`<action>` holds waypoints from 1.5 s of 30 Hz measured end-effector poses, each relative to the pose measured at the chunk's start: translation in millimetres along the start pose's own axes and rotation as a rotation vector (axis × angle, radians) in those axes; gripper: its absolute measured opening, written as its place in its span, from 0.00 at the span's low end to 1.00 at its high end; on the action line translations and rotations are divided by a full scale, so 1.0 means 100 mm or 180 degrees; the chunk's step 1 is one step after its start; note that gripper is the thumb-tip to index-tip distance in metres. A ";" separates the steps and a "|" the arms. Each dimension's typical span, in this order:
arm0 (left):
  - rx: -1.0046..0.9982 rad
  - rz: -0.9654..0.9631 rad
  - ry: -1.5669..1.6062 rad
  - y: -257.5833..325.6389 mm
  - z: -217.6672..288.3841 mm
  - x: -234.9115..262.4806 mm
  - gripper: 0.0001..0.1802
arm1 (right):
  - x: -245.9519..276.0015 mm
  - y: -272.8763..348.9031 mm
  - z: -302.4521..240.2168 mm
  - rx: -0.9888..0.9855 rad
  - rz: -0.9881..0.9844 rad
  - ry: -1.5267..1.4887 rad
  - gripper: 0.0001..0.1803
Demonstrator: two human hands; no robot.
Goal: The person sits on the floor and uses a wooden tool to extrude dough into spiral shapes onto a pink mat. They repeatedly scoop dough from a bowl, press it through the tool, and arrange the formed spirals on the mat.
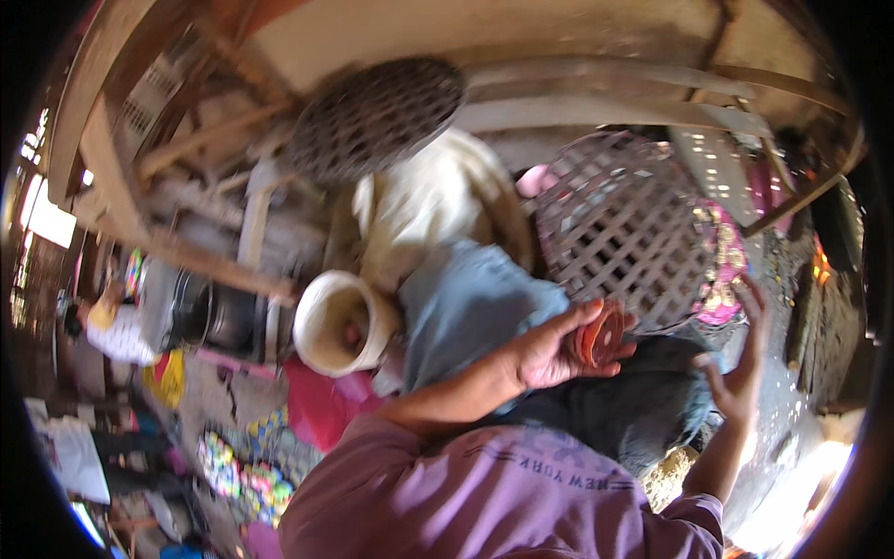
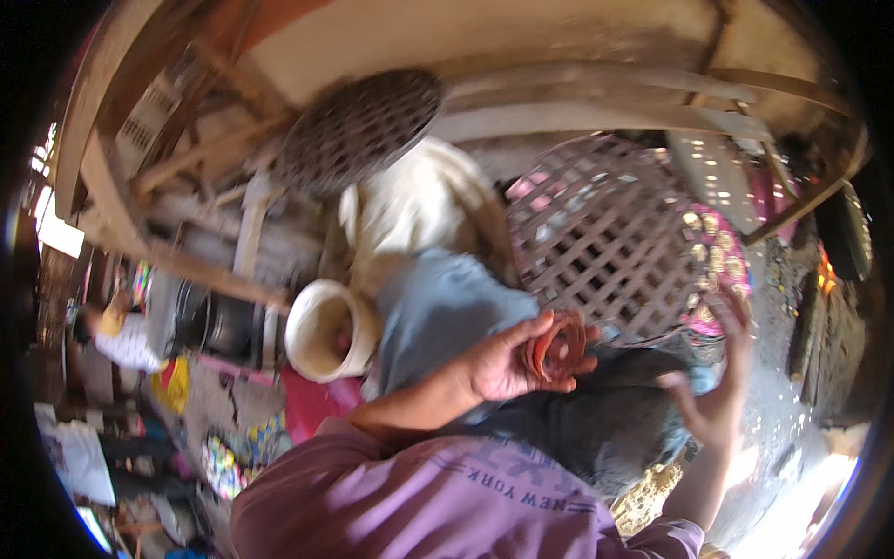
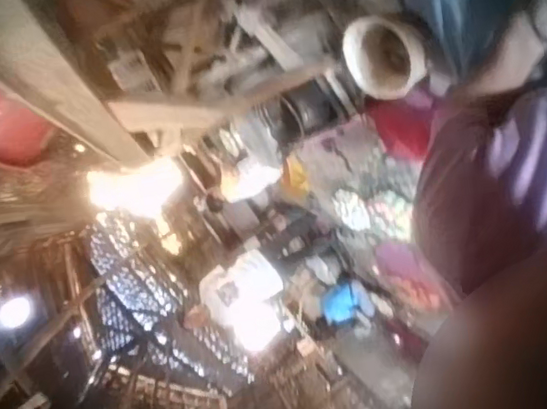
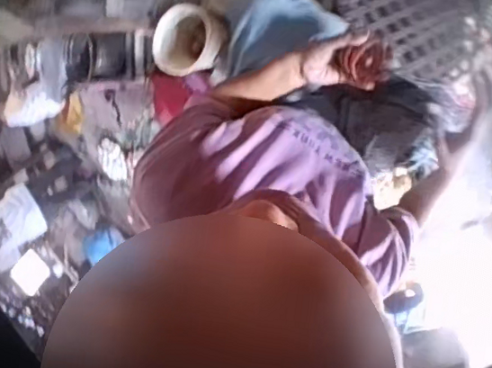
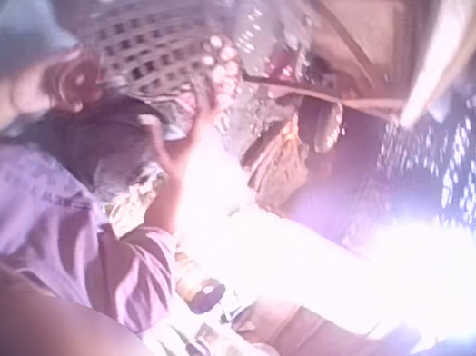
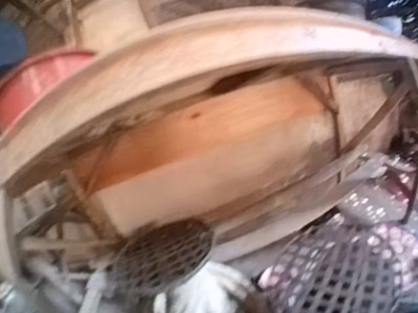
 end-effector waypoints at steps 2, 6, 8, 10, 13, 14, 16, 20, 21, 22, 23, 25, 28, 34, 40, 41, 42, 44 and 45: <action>-0.1202 -0.0304 -0.0488 0.46 0.48 0.13 0.29 | 0.02 -0.02 -0.02 0.0104 0.0010 0.0379 0.40; -0.3289 0.1038 -0.1063 2.01 1.51 0.93 0.24 | 0.00 0.07 0.16 0.0057 -0.0136 0.0489 0.33; -0.4181 0.2535 -0.1433 2.80 1.72 1.43 0.19 | -0.05 0.12 0.28 -0.0227 -0.0136 0.0257 0.31; -0.4254 0.3480 -0.1588 3.24 1.72 1.86 0.22 | -0.10 0.13 0.34 -0.0340 -0.0115 0.0222 0.29; -0.4011 0.4752 -0.3401 3.59 1.74 2.07 0.29 | -0.05 0.10 0.31 -0.0096 -0.0044 0.0916 0.25; -0.3843 0.5332 -0.4019 3.64 1.73 2.05 0.29 | 0.01 0.12 0.36 -0.0499 0.0133 0.0444 0.23; -0.4268 0.4810 -0.3431 3.64 1.76 1.97 0.28 | 0.21 0.15 0.43 -0.0955 0.0337 0.0418 0.23; -0.4210 0.4056 -0.3828 3.03 1.93 1.49 0.31 | 0.86 0.35 0.65 -0.1258 0.1042 0.0479 0.22; -0.4082 0.3672 -0.3787 2.77 1.95 1.38 0.31 | 1.02 0.42 0.80 -0.1409 0.1282 0.0229 0.20; -0.3975 0.3413 -0.3719 2.52 1.95 1.29 0.32 | 1.15 0.47 0.92 -0.1180 0.1479 -0.0108 0.19; -0.3787 0.3019 -0.4019 2.23 1.90 1.17 0.32 | 1.28 0.54 1.11 -0.1242 0.1609 0.0007 0.17; -0.3331 0.2718 -0.4530 1.79 1.75 1.06 0.31 | 1.43 0.81 1.64 -0.1926 0.1562 0.0291 0.19; -0.3171 0.2332 -0.5445 1.26 1.54 0.91 0.23 | 1.55 1.20 2.71 -0.2704 0.1606 0.0613 0.17; -0.3169 0.3350 -0.5033 1.03 1.63 0.96 0.19 | 1.07 2.24 4.99 -0.4102 0.1115 0.0607 0.19; -0.3099 0.4176 -0.6059 0.97 1.69 0.72 0.19 | 0.08 2.71 6.39 -0.4513 0.1299 0.1038 0.23; -0.3055 0.4315 -0.6205 0.99 1.69 0.64 0.19 | -0.03 2.70 6.50 -0.4401 0.1465 0.0900 0.23; -0.3008 0.4432 -0.6364 0.98 1.73 0.53 0.19 | -0.12 2.72 6.55 -0.4431 0.1585 0.0766 0.23; -0.2993 0.4575 -0.6744 0.91 1.80 0.27 0.19 | -0.23 2.68 6.59 -0.4498 0.1834 0.0431 0.22; -0.3033 0.4569 -0.7011 0.81 1.85 0.10 0.19 | -0.23 2.67 6.59 -0.4598 0.2377 -0.0334 0.18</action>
Point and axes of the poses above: each hand's wrist, its own y-axis away from the middle knuckle, its own x-axis out of the back of the hand, z = x × y, the point moved 6 cm from there along -y, towards the middle knuckle, and after that the axes turned 9 degrees about z, right-handed, at the moved point
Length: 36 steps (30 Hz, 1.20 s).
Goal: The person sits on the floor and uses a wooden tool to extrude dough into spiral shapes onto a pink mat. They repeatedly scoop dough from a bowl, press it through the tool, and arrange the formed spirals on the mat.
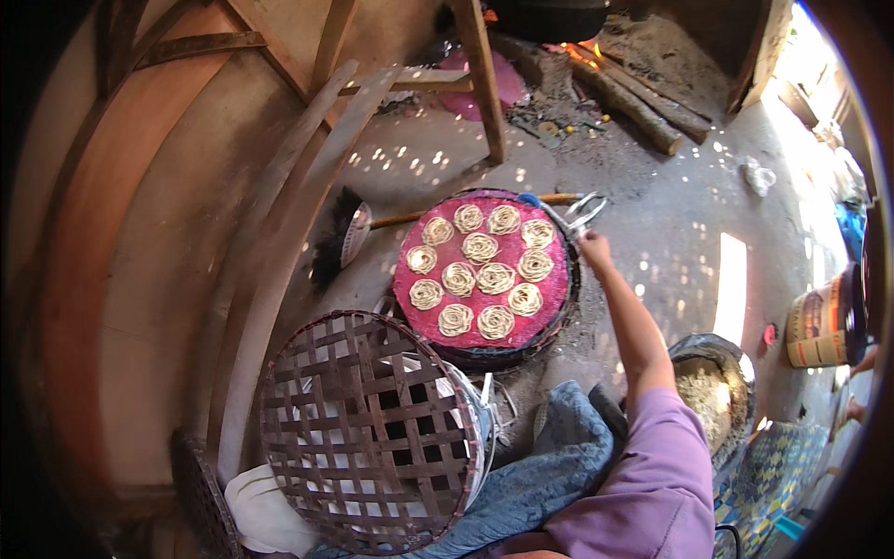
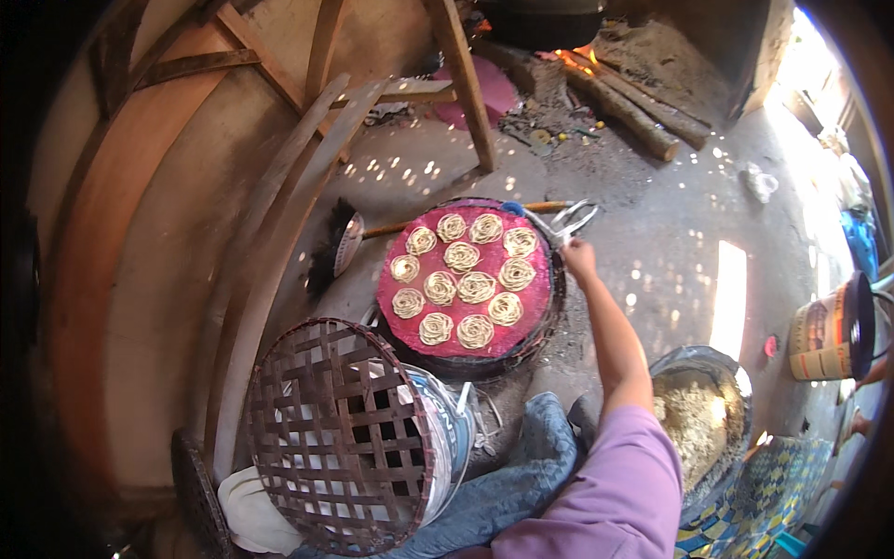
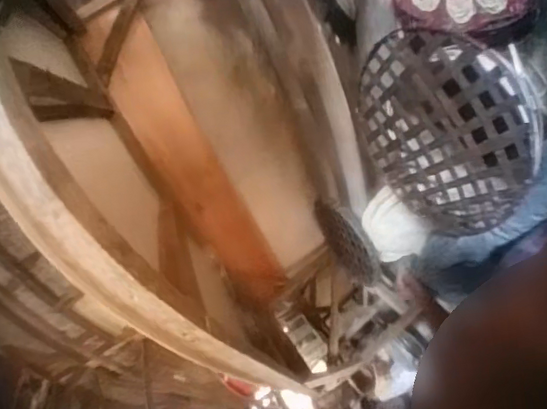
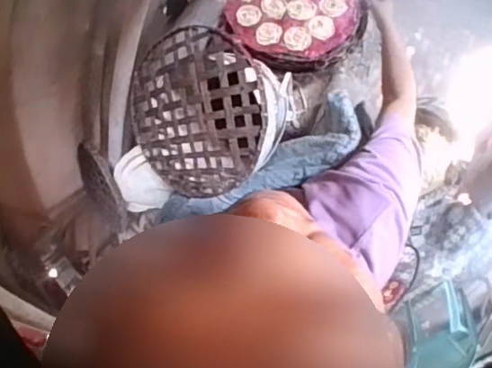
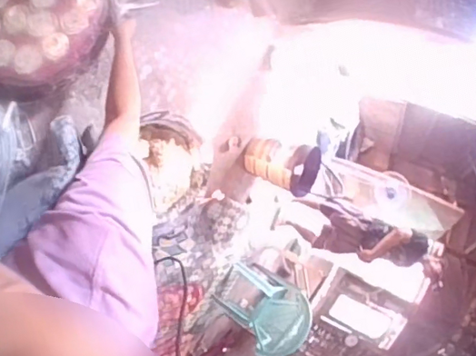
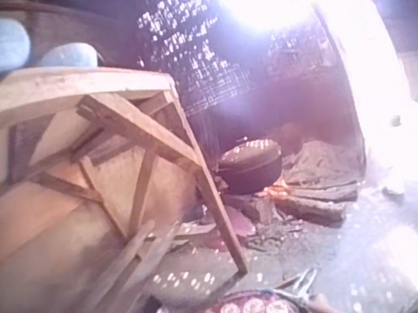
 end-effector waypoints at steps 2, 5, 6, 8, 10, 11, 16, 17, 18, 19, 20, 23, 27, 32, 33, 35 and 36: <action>-0.0528 0.0281 -0.0118 -0.45 0.43 0.00 0.19 | 0.16 0.05 -0.23 0.0068 0.0243 -0.0994 0.11; -0.0813 -0.0087 0.1545 -1.39 1.37 -0.40 0.17 | 0.41 0.25 -0.76 0.0128 -0.0068 -0.2455 0.11; -0.0936 -0.0401 0.2060 -1.49 1.76 -0.60 0.16 | 0.57 0.33 -0.96 0.0233 -0.0195 -0.2563 0.11; -0.1683 -0.1361 0.1674 -1.53 2.70 -1.10 0.18 | 0.91 0.51 -1.41 0.0510 -0.0452 -0.3206 0.10; -0.2677 -0.1839 0.1516 -1.37 3.66 -1.56 0.20 | 1.29 0.65 -1.74 0.0618 -0.0347 -0.3157 0.12; -0.3403 -0.1860 0.1393 -1.25 4.11 -1.72 0.18 | 1.46 0.71 -1.90 0.0796 -0.0424 -0.3217 0.13; -0.3465 -0.2714 0.1674 -0.70 5.02 -2.26 0.16 | 2.02 0.64 -2.04 0.0295 -0.0243 -0.3062 0.19; -0.3586 -0.2857 0.1698 -0.54 5.02 -2.28 0.16 | 2.04 0.55 -2.02 0.0259 -0.0287 -0.3103 0.20; -0.3862 -0.2842 0.1726 -0.41 4.99 -2.24 0.16 | 2.09 0.42 -1.98 0.0025 -0.0143 -0.3343 0.20; -0.4022 -0.2932 0.1718 -0.31 4.96 -2.22 0.16 | 2.11 0.30 -1.96 0.0046 -0.0139 -0.3400 0.20; -0.4119 -0.2766 0.1681 -0.28 4.92 -2.17 0.16 | 2.13 0.19 -1.92 0.0023 -0.0112 -0.3445 0.20; -0.3791 -0.2504 0.1745 -0.37 4.74 -1.96 0.15 | 2.18 -0.11 -1.81 -0.0016 0.0056 -0.3335 0.21; -0.2981 -0.2167 0.1750 -0.78 4.26 -1.67 0.14 | 2.36 -0.32 -1.71 -0.0017 0.0504 -0.3146 0.24; -0.2268 -0.1599 0.1683 -1.38 3.04 -1.58 0.16 | 2.75 -0.35 -1.64 0.0181 0.0817 -0.3010 0.23; -0.2061 -0.1388 0.1717 -1.50 2.73 -1.60 0.15 | 2.83 -0.35 -1.64 0.0266 0.0838 -0.2959 0.21; -0.1742 -0.1161 0.1558 -1.74 2.12 -1.56 0.15 | 3.02 -0.36 -1.66 0.0461 0.0950 -0.2887 0.22; -0.1607 -0.1190 0.1326 -1.83 1.83 -1.52 0.17 | 3.13 -0.36 -1.66 0.0476 0.1016 -0.2949 0.23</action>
Point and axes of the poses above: each hand's wrist, its own y-axis away from the middle knuckle, its own x-axis out of the back of the hand, z = x × y, the point moved 6 cm from there along -y, towards the middle knuckle, and after that the axes turned 9 degrees about z, right-handed, at the moved point
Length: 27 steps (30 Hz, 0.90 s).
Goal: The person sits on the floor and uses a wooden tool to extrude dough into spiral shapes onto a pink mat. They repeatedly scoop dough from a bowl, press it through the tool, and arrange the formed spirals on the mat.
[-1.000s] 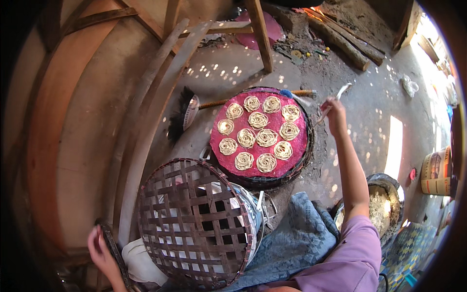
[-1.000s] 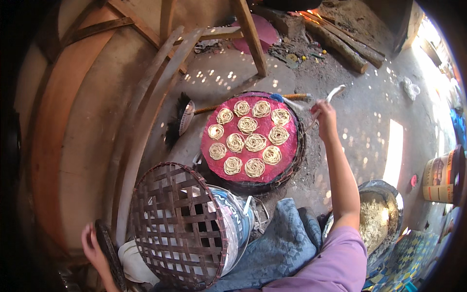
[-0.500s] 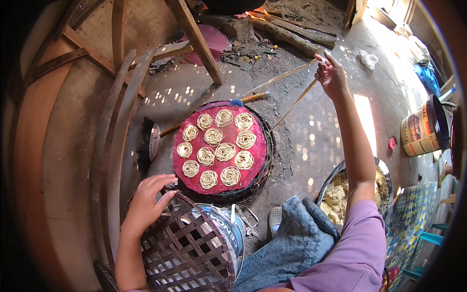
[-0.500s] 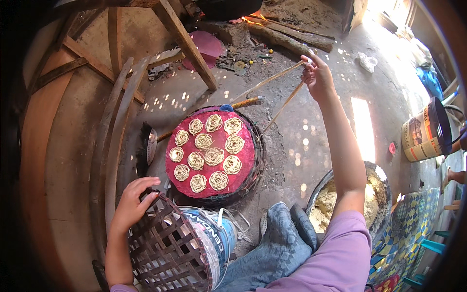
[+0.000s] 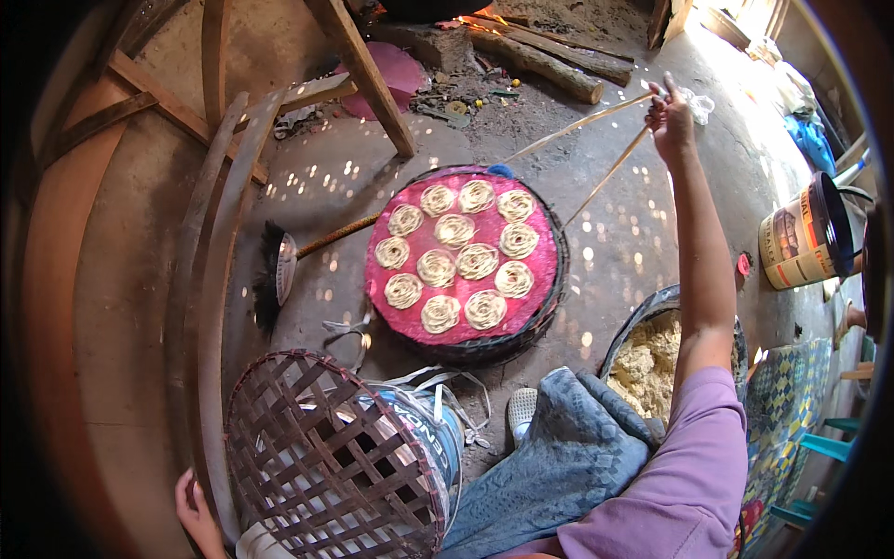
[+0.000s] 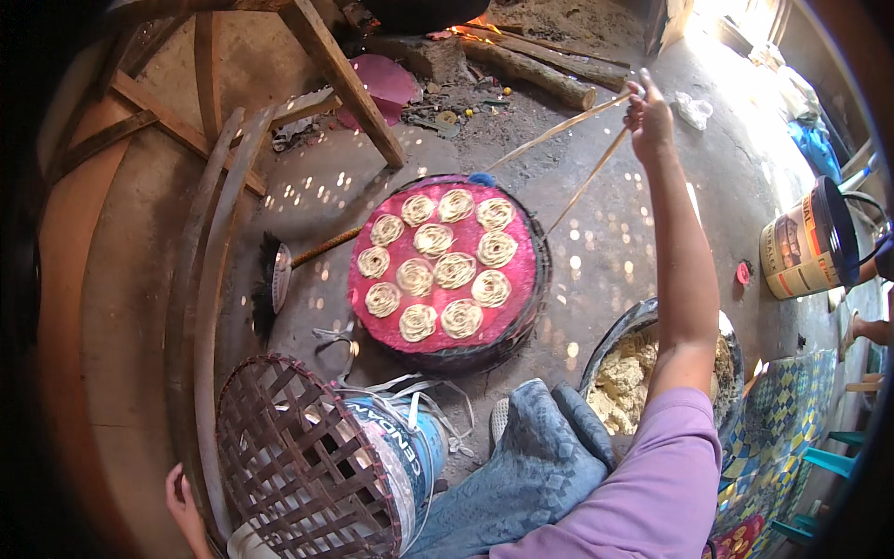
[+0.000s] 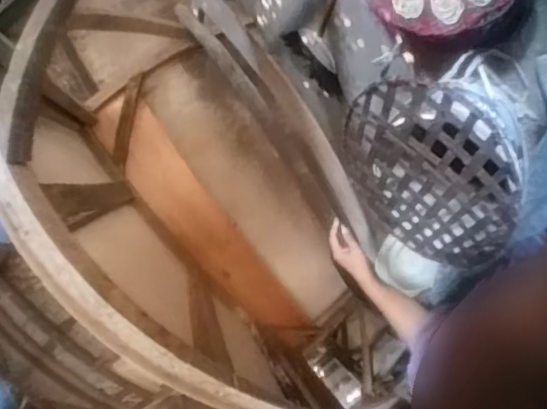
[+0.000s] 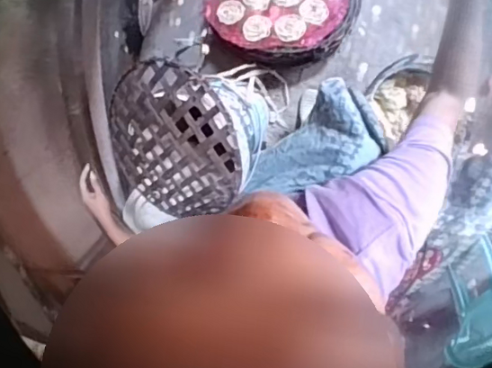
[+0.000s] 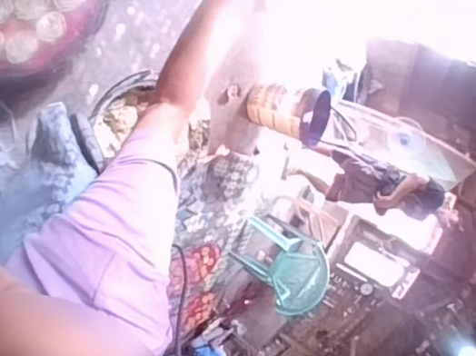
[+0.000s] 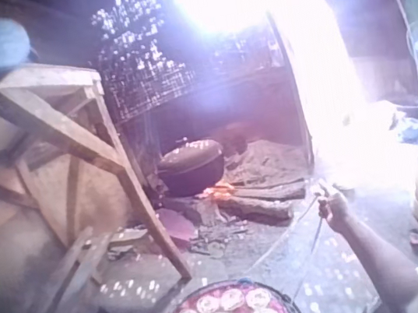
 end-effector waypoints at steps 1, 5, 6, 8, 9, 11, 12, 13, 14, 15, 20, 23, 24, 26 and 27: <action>-0.0039 0.0236 -0.0053 0.12 -0.18 0.15 0.16 | 0.03 -0.03 -0.06 0.0049 -0.0051 -0.0063 0.23; 0.0436 0.0770 -0.0846 0.92 -0.64 0.64 0.20 | 0.23 -0.15 -0.31 0.0317 0.0166 0.0120 0.26; 0.0490 0.0883 -0.0917 1.08 -0.69 0.71 0.20 | 0.26 -0.17 -0.36 0.0397 0.0123 0.0110 0.28; 0.0739 0.1054 -0.0957 1.32 -0.79 0.83 0.20 | 0.32 -0.21 -0.49 0.0738 0.0176 0.0151 0.29; 0.0851 0.1103 -0.0950 1.41 -0.83 0.86 0.20 | 0.34 -0.22 -0.53 0.0894 0.0225 0.0175 0.30; 0.0989 0.1118 -0.0924 1.51 -0.91 0.88 0.19 | 0.40 -0.22 -0.57 0.0864 0.0336 0.0259 0.34; 0.1042 0.1122 -0.0883 1.53 -0.95 0.88 0.19 | 0.39 -0.20 -0.57 0.0769 0.0332 0.0325 0.32; 0.1099 0.1125 -0.0839 1.53 -0.98 0.87 0.19 | 0.38 -0.16 -0.61 0.0915 0.0373 0.0440 0.29; 0.1139 0.1125 -0.0786 1.53 -1.01 0.86 0.19 | 0.31 -0.08 -0.59 0.0908 0.0185 0.0565 0.29; 0.1148 0.1106 -0.0759 1.52 -1.02 0.85 0.19 | 0.23 0.02 -0.57 0.0996 0.0045 0.0725 0.28; 0.0782 0.0669 -0.1079 1.49 -0.89 0.79 0.16 | -0.46 1.06 -0.10 0.1393 -0.1364 0.2653 0.25; 0.0823 0.0554 -0.1461 1.56 -0.81 0.85 0.14 | -0.72 2.07 0.77 0.1391 -0.2337 0.3967 0.21; 0.0786 0.0576 -0.1535 1.59 -0.78 0.87 0.13 | -0.77 2.43 1.04 0.1786 -0.2891 0.4690 0.22; 0.0855 0.0480 -0.1461 1.66 -0.78 0.88 0.12 | -0.74 2.91 1.42 0.2401 -0.3090 0.5850 0.21; 0.0884 0.0445 -0.1424 1.71 -0.79 0.89 0.12 | -0.78 3.17 1.47 0.3370 -0.2559 0.5890 0.19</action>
Point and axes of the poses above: each hand's wrist, its own y-axis away from the middle knuckle, its own x-axis out of the back of the hand, z = x × y, the point moved 6 cm from there along -y, towards the middle knuckle, and after that the axes turned 9 degrees about z, right-handed, at the moved point
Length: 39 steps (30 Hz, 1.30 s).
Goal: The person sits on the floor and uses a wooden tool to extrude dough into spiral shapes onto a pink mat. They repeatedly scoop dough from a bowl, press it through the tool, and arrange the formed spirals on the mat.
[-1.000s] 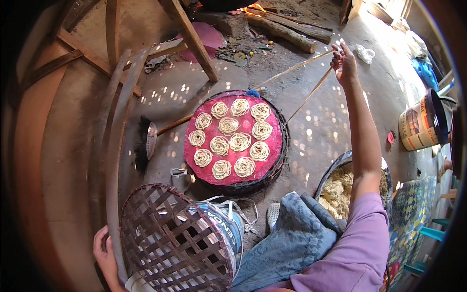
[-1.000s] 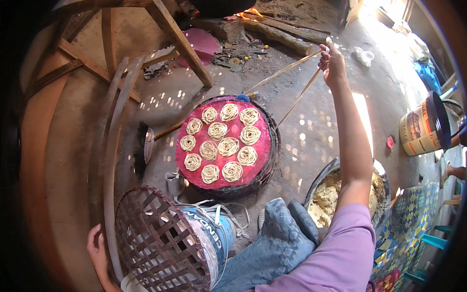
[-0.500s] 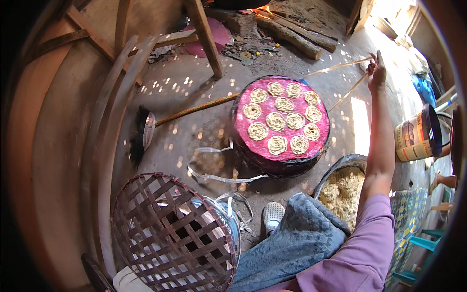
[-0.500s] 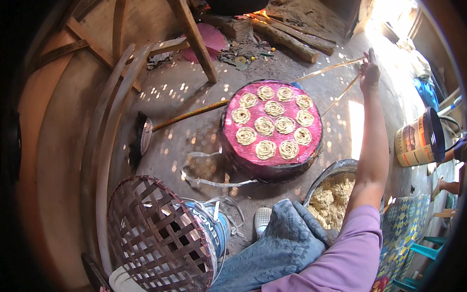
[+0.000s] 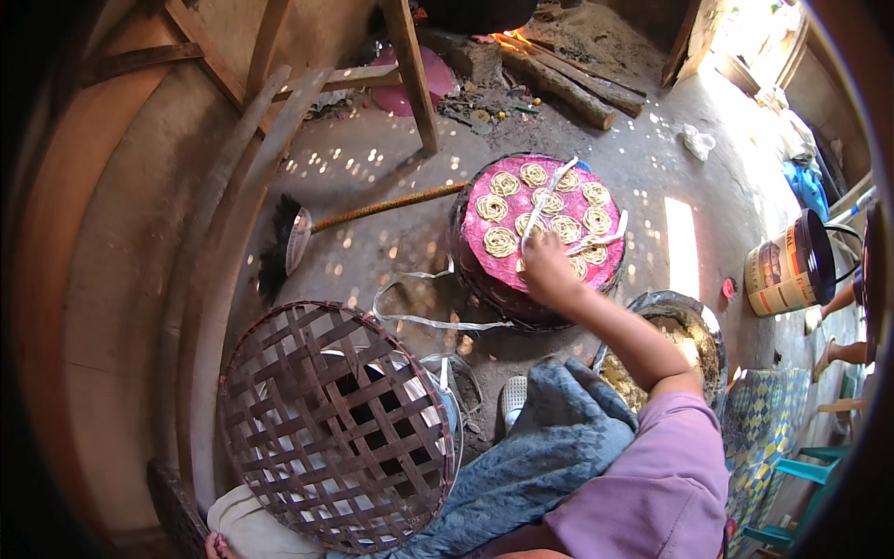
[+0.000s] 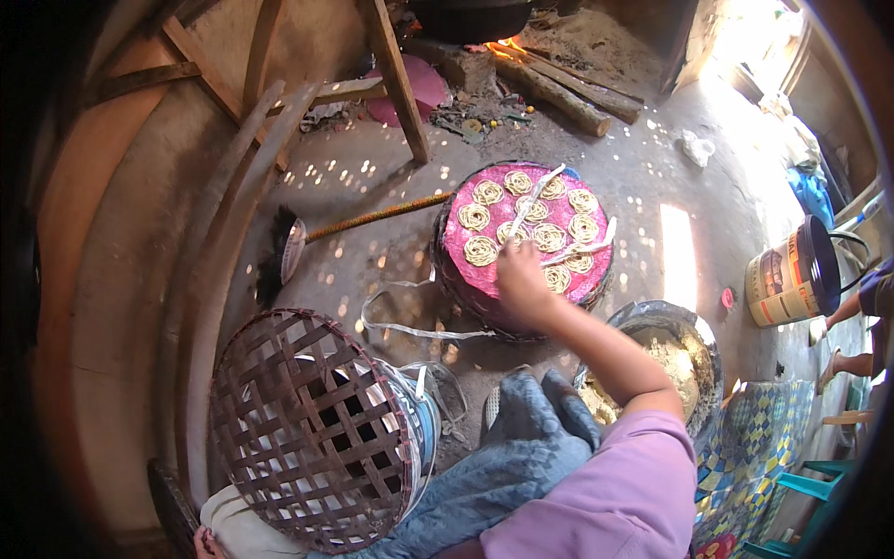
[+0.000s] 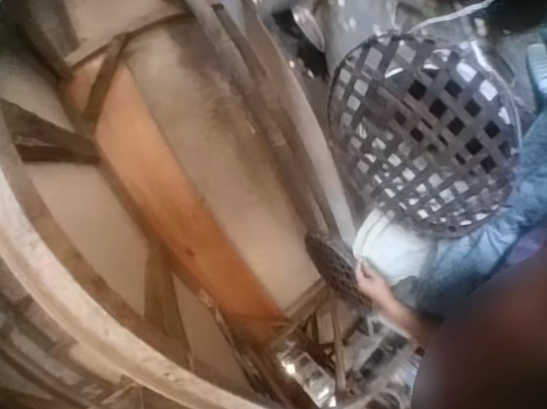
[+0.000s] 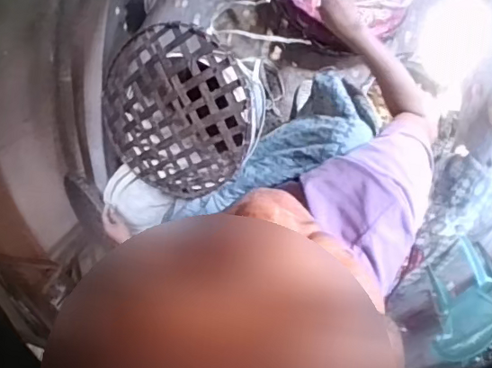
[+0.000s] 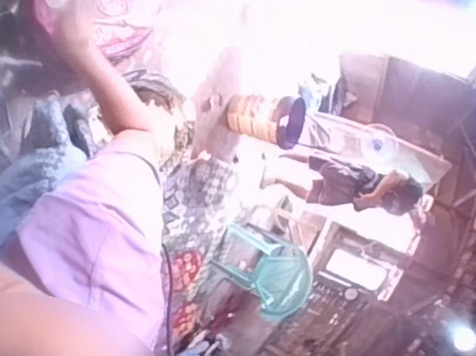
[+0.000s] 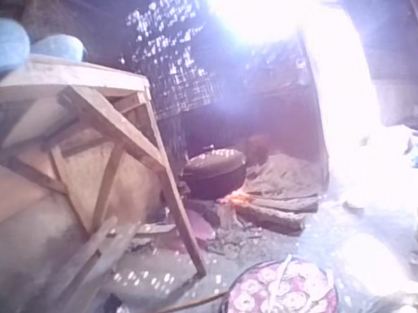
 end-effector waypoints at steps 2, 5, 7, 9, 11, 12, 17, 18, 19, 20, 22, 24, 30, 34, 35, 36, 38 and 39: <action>-0.0067 0.0102 0.0516 0.07 -0.05 0.02 0.13 | -0.23 0.04 -0.54 0.0508 -0.0403 -0.0978 0.20; 0.0219 -0.0009 0.0720 0.17 -0.25 -0.02 0.13 | -0.52 0.17 -1.28 0.0579 -0.0810 -0.3163 0.23; 0.0171 -0.0057 0.0494 0.21 -0.37 -0.03 0.13 | -0.80 0.25 -1.59 0.0821 -0.1263 -0.2796 0.26; 0.0244 -0.0032 0.0930 0.24 -0.47 -0.05 0.13 | -1.04 0.29 -1.78 0.1014 -0.1911 -0.1827 0.29; 0.0219 -0.0196 0.0801 0.25 -0.56 -0.13 0.14 | -0.91 0.06 -1.74 0.0513 -0.1349 -0.2951 0.29; 0.0218 -0.0280 0.0729 0.30 -0.61 -0.15 0.14 | -0.85 -0.05 -1.65 0.0169 -0.1293 -0.3350 0.29; 0.0525 -0.0477 0.1589 0.56 -0.72 -0.34 0.13 | -0.34 -0.51 -0.22 -0.1632 0.0235 -0.5880 0.24; 0.0356 -0.0548 0.1434 0.65 -0.69 -0.32 0.13 | -0.34 -0.51 0.18 -0.2026 0.0312 -0.5712 0.26; 0.0327 -0.0699 0.1298 0.77 -0.66 -0.32 0.14 | -0.32 -0.46 0.55 -0.2170 0.0543 -0.5711 0.28; 0.0357 -0.0856 0.1172 0.89 -0.63 -0.32 0.14 | -0.35 -0.34 0.91 -0.2544 0.0829 -0.5365 0.27; 0.0591 -0.1183 0.1227 1.14 -0.55 -0.32 0.12 | -0.35 0.08 1.52 -0.3464 0.1380 -0.2933 0.33; 0.0487 -0.1342 0.1255 1.37 -0.40 -0.37 0.11 | -0.36 0.54 1.79 -0.3530 0.0881 -0.1750 0.35; -0.0730 -0.2699 0.1202 1.91 0.23 -1.18 0.18 | 0.05 1.12 1.32 -0.2535 0.0811 -0.2866 0.32; -0.1195 -0.3742 -0.0298 2.20 0.53 -1.96 0.33 | 0.85 1.10 0.77 -0.1812 0.0898 -0.3791 0.28; -0.1204 -0.3738 -0.0370 2.23 0.61 -2.07 0.33 | 1.11 1.10 0.62 -0.1490 0.0909 -0.4017 0.27; -0.1294 -0.3655 -0.0422 2.35 0.73 -2.15 0.32 | 1.34 1.12 0.50 -0.1346 0.0826 -0.4250 0.27; -0.1435 -0.3526 -0.0456 2.51 0.89 -2.21 0.31 | 1.87 1.15 0.24 -0.0664 0.0693 -0.4687 0.24; -0.1492 -0.3465 -0.0454 2.57 0.95 -2.21 0.30 | 2.10 1.19 0.14 -0.0454 0.0630 -0.4572 0.24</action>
Point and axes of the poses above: each hand's wrist, its own y-axis away from the middle knuckle, its own x-axis out of the back of the hand, z = x × y, the point moved 6 cm from there along -y, towards the middle knuckle, and after that the axes turned 9 degrees about z, right-handed, at the moved point
